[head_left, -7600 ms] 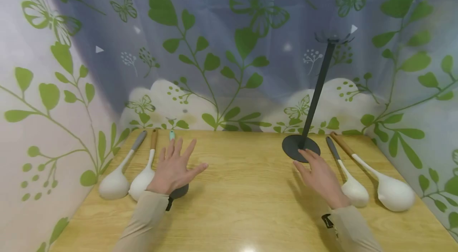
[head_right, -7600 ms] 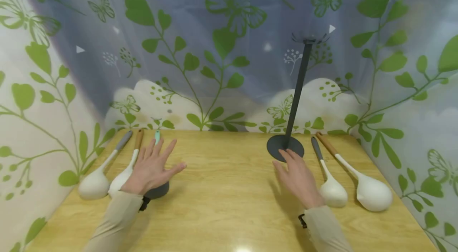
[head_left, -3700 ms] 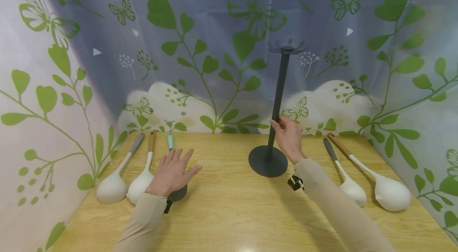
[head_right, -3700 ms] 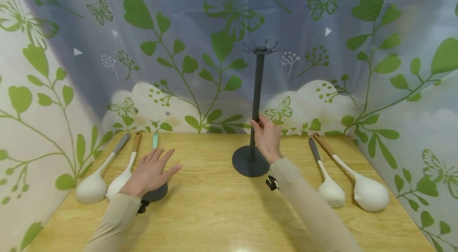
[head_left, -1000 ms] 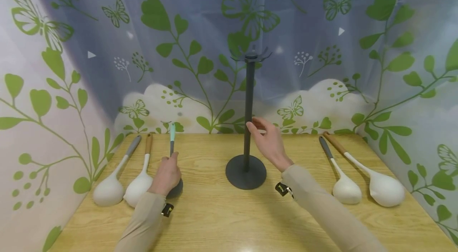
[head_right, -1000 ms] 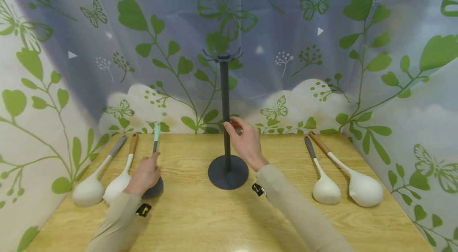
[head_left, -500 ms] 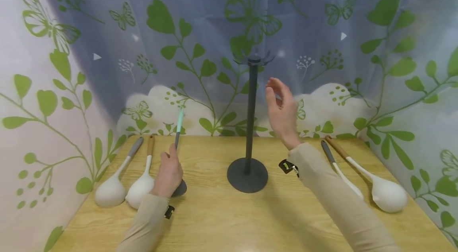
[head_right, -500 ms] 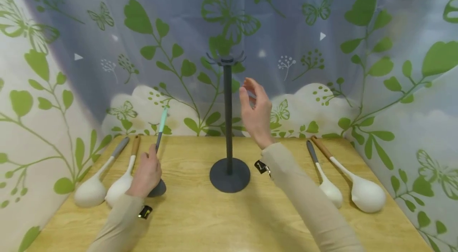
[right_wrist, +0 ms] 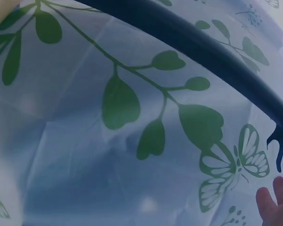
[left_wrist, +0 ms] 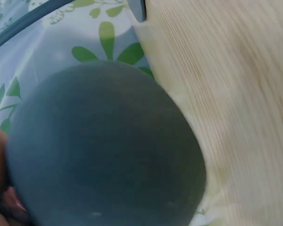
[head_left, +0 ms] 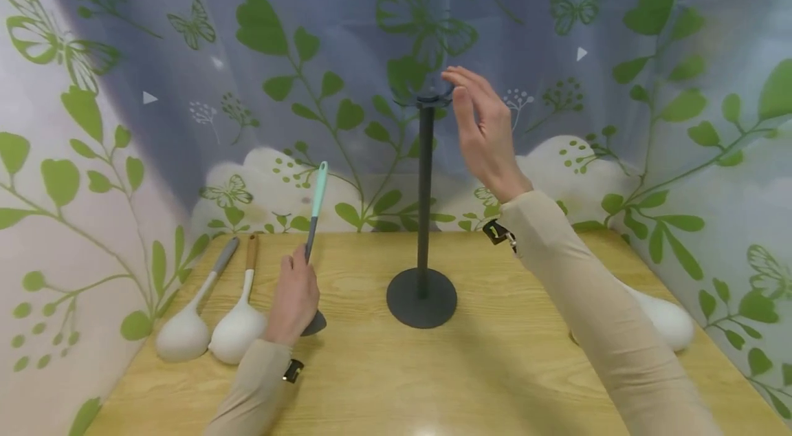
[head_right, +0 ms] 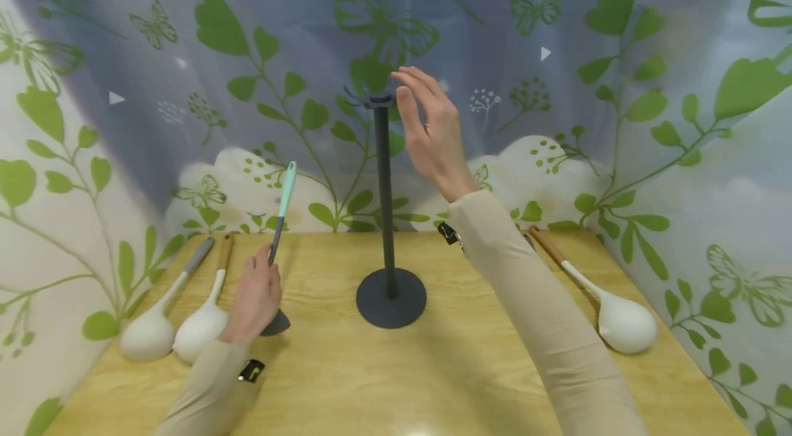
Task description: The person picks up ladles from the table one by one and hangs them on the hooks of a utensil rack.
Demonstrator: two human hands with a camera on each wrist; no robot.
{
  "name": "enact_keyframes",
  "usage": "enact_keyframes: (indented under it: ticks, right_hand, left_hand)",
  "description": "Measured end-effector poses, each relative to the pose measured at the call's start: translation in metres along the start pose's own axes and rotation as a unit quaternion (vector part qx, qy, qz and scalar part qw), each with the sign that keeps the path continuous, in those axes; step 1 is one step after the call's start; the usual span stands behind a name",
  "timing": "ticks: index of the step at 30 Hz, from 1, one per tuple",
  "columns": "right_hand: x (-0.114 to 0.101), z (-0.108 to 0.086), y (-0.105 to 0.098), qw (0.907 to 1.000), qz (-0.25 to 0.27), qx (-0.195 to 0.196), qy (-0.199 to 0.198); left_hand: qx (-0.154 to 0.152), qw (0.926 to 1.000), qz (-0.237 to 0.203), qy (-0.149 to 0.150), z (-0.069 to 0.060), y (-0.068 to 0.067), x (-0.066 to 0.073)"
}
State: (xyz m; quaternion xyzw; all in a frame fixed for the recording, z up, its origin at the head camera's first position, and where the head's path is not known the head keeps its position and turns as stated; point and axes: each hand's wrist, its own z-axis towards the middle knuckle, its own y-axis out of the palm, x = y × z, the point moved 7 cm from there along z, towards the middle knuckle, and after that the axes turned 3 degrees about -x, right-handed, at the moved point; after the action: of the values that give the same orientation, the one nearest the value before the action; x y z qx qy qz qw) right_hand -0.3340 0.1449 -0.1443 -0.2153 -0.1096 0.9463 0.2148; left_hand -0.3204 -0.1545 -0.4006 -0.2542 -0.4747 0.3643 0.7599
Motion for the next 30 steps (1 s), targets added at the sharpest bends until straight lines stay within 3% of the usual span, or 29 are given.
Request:
enact_keyframes:
  ticks: [5,12,17,23,30]
  right_hand:
    - [-0.003,0.009,0.005,0.9983,-0.015,-0.053,0.019]
    - [-0.004,0.011,0.006,0.9962,-0.043,-0.075,0.009]
    - [-0.005,0.014,0.010,0.9954,-0.044,-0.083,0.017]
    - [-0.008,0.017,0.011,0.9967,-0.048,-0.065,0.010]
    - [-0.007,0.014,0.012,0.9965,-0.059,-0.059,-0.009]
  left_hand:
    - [0.000,0.9993,-0.031,0.020,0.000,-0.001,0.006]
    - [0.002,0.9981,-0.051,0.036,0.001,0.002,0.014]
    - [0.042,0.9948,-0.066,0.065,0.000,-0.003,0.018]
    - [0.110,0.9816,-0.092,0.126,-0.001,-0.016,0.025]
    - [0.128,0.9759,-0.098,0.146,0.000,-0.021,0.032]
